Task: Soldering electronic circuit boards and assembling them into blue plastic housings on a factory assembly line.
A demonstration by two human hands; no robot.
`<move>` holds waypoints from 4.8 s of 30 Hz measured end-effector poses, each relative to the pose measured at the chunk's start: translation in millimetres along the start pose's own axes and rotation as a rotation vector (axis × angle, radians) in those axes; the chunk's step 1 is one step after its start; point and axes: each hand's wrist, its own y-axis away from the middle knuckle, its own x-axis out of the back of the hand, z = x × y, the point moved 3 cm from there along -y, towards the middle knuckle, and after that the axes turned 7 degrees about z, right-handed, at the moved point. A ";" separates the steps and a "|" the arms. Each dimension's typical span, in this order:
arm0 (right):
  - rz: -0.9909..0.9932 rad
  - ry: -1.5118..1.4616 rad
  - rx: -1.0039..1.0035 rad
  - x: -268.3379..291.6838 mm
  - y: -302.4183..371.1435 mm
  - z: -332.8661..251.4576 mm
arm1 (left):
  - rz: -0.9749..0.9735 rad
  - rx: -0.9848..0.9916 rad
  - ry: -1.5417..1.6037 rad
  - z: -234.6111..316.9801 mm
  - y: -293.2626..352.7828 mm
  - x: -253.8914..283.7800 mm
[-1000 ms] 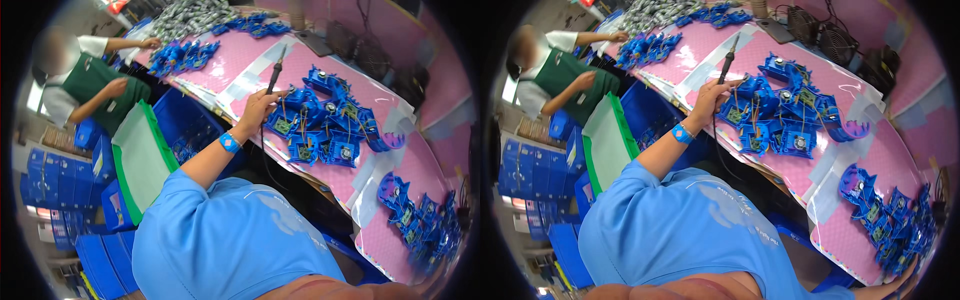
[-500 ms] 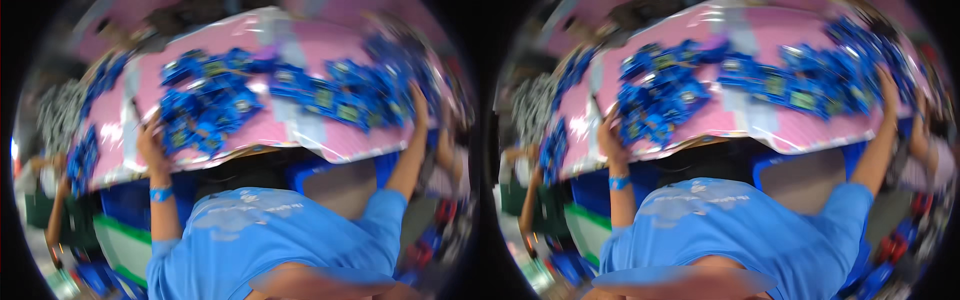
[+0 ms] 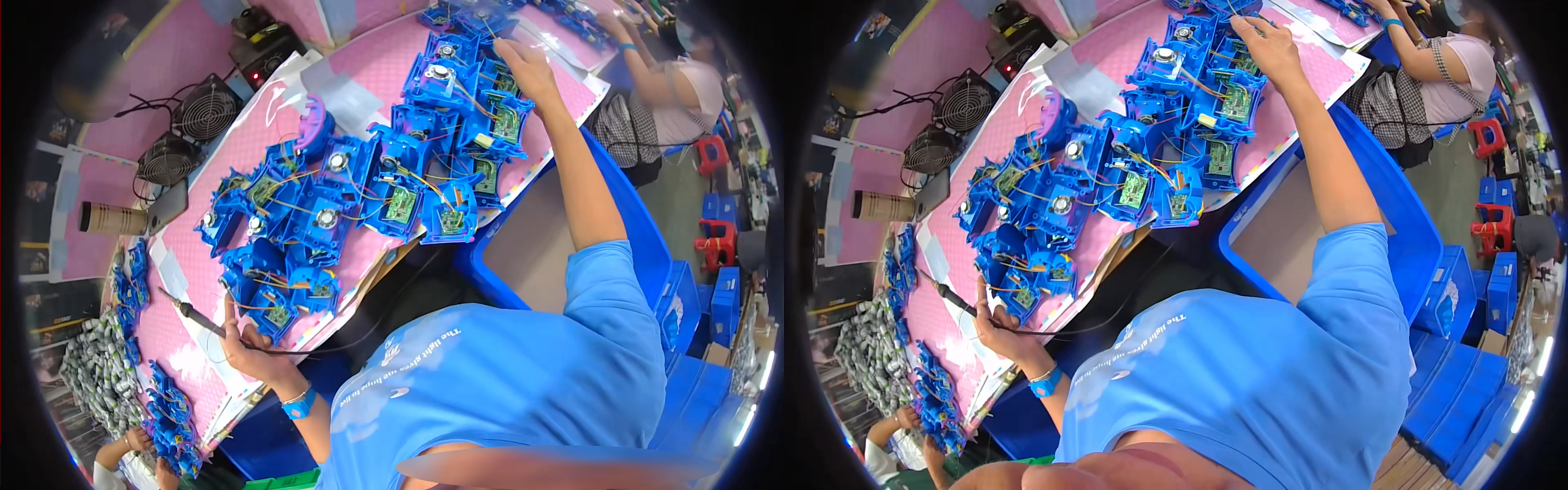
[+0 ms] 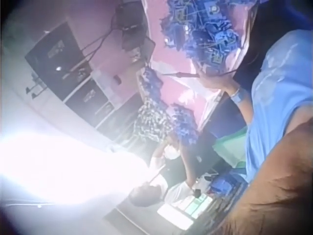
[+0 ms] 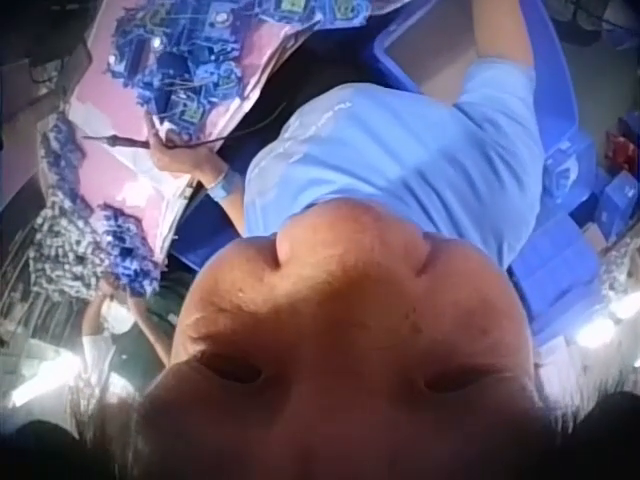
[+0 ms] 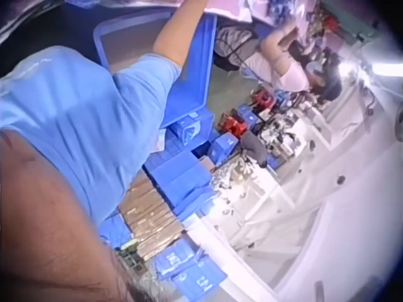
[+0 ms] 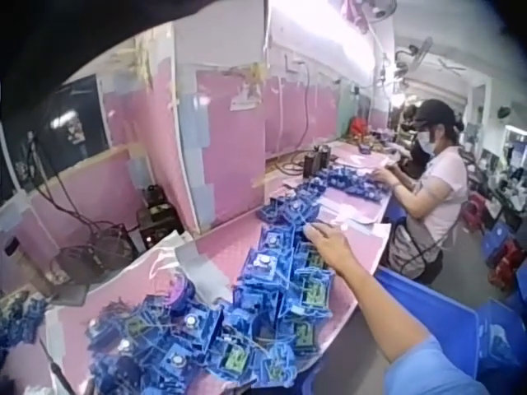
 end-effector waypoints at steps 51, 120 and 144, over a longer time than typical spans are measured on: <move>-0.150 -0.579 -0.205 2.7 -131.7 46.3 | 0.156 -0.163 -0.057 19.4 -25.6 14.8; -0.322 -0.745 1.160 -94.0 310.1 -298.6 | -0.268 -0.545 -0.814 41.9 -0.2 83.4; -0.720 -0.983 0.753 -66.8 299.3 -293.7 | -0.629 -0.122 -0.264 59.2 8.4 48.3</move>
